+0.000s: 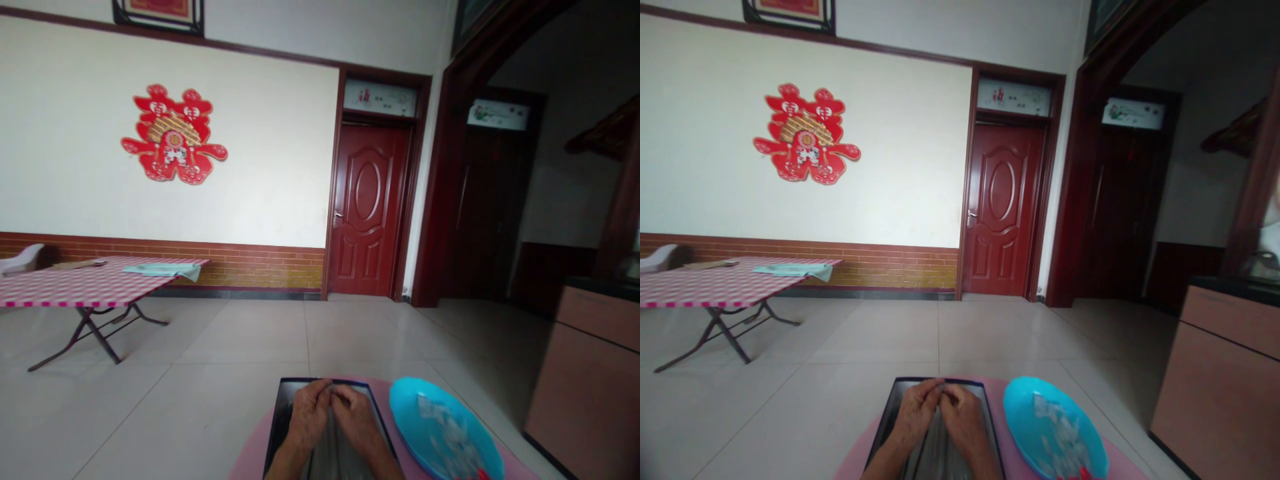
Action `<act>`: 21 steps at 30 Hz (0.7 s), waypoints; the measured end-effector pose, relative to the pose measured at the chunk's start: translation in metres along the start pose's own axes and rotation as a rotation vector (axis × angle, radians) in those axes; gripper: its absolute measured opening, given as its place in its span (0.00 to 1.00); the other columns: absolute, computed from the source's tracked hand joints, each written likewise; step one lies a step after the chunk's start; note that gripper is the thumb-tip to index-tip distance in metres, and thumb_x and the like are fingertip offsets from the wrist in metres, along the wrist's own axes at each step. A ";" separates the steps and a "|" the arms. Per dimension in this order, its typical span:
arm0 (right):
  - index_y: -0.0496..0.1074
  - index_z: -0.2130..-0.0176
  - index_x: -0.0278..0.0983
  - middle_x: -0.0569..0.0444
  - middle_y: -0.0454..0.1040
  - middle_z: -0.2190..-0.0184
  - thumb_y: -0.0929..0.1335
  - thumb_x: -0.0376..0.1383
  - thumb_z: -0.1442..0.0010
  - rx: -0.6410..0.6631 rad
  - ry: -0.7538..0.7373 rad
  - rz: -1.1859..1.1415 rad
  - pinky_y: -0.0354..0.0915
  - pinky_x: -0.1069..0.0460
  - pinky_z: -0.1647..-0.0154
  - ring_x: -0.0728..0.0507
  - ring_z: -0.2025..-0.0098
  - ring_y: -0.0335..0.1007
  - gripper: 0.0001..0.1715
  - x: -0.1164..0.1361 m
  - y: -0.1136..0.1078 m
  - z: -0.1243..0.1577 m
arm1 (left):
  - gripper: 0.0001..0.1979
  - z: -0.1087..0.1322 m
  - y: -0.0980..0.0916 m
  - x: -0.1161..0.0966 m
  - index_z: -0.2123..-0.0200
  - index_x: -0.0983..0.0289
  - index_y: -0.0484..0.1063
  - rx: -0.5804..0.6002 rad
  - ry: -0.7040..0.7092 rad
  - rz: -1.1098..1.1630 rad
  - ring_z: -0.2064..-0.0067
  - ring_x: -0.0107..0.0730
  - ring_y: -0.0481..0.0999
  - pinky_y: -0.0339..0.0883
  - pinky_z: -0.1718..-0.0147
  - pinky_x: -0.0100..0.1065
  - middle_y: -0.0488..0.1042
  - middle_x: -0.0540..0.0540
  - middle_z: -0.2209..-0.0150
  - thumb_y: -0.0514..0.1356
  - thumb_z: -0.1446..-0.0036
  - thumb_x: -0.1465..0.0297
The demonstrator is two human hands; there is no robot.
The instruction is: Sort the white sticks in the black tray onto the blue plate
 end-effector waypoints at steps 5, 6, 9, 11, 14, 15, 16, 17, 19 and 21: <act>0.73 0.78 0.39 0.57 0.73 0.81 0.65 0.40 0.52 -0.073 0.255 -0.274 0.60 0.53 0.76 0.47 0.77 0.66 0.11 -0.028 -0.002 0.007 | 0.17 0.000 0.001 -0.010 0.58 0.63 0.76 0.044 0.007 0.008 0.67 0.33 0.79 0.72 0.64 0.31 0.81 0.55 0.67 0.50 0.43 0.69; 0.73 0.77 0.38 0.57 0.73 0.80 0.65 0.42 0.51 -0.068 0.303 -0.360 0.60 0.54 0.76 0.47 0.77 0.66 0.11 -0.033 0.002 0.008 | 0.17 0.000 0.000 -0.012 0.58 0.64 0.76 0.048 0.000 -0.001 0.68 0.32 0.79 0.71 0.65 0.31 0.80 0.55 0.69 0.50 0.43 0.70; 0.74 0.72 0.36 0.55 0.75 0.75 0.69 0.45 0.54 -0.065 0.391 -0.596 0.63 0.54 0.73 0.48 0.73 0.69 0.15 -0.044 0.011 0.011 | 0.15 -0.001 0.000 -0.015 0.60 0.64 0.75 0.077 -0.034 0.013 0.70 0.31 0.78 0.70 0.68 0.30 0.79 0.52 0.71 0.51 0.44 0.71; 0.74 0.70 0.35 0.54 0.76 0.74 0.72 0.46 0.57 -0.084 0.416 -0.690 0.64 0.54 0.71 0.47 0.72 0.71 0.18 -0.048 0.012 0.012 | 0.13 0.000 0.001 -0.019 0.61 0.63 0.75 0.105 -0.031 0.052 0.70 0.30 0.77 0.69 0.68 0.29 0.79 0.51 0.71 0.51 0.44 0.72; 0.75 0.69 0.35 0.54 0.76 0.74 0.74 0.46 0.61 -0.138 0.439 -0.783 0.65 0.54 0.70 0.47 0.71 0.72 0.21 -0.051 0.008 0.012 | 0.12 0.000 0.003 -0.025 0.63 0.62 0.75 0.121 0.005 0.074 0.69 0.30 0.77 0.69 0.67 0.29 0.80 0.51 0.69 0.52 0.43 0.71; 0.75 0.69 0.35 0.54 0.77 0.74 0.75 0.46 0.61 -0.156 0.453 -0.806 0.66 0.54 0.69 0.47 0.71 0.72 0.21 -0.052 0.007 0.012 | 0.12 0.000 0.002 -0.027 0.63 0.62 0.75 0.116 0.014 0.068 0.68 0.30 0.77 0.69 0.67 0.29 0.80 0.52 0.69 0.52 0.43 0.71; 0.75 0.69 0.35 0.54 0.77 0.73 0.75 0.45 0.62 -0.172 0.469 -0.824 0.66 0.54 0.69 0.47 0.71 0.72 0.21 -0.054 0.006 0.013 | 0.12 0.000 0.002 -0.027 0.62 0.62 0.75 0.106 0.021 0.061 0.68 0.31 0.78 0.69 0.66 0.29 0.80 0.52 0.68 0.52 0.43 0.71; 0.75 0.70 0.35 0.53 0.77 0.74 0.75 0.45 0.62 -0.185 0.484 -0.834 0.66 0.54 0.69 0.47 0.71 0.72 0.21 -0.056 0.005 0.014 | 0.12 0.001 0.001 -0.028 0.62 0.62 0.75 0.092 0.027 0.058 0.67 0.31 0.78 0.70 0.65 0.30 0.80 0.53 0.67 0.52 0.43 0.71; 0.75 0.71 0.35 0.54 0.77 0.75 0.75 0.46 0.62 -0.204 0.498 -0.835 0.65 0.54 0.71 0.48 0.73 0.72 0.20 -0.060 0.004 0.014 | 0.13 0.001 0.000 -0.028 0.60 0.62 0.75 0.074 0.035 0.063 0.64 0.32 0.78 0.70 0.62 0.30 0.80 0.54 0.65 0.52 0.43 0.71; 0.75 0.71 0.35 0.55 0.77 0.76 0.75 0.46 0.61 -0.201 0.483 -0.836 0.65 0.55 0.72 0.48 0.74 0.72 0.20 -0.061 0.006 0.013 | 0.13 0.001 0.000 -0.030 0.60 0.61 0.75 0.081 0.040 0.074 0.62 0.32 0.78 0.70 0.61 0.30 0.80 0.54 0.63 0.52 0.43 0.71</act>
Point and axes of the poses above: each hand's wrist, its own z-axis away from the middle knuckle, its own y-axis out of the palm, x = y × z, the point moved 10 cm from there along -z, towards the middle knuckle
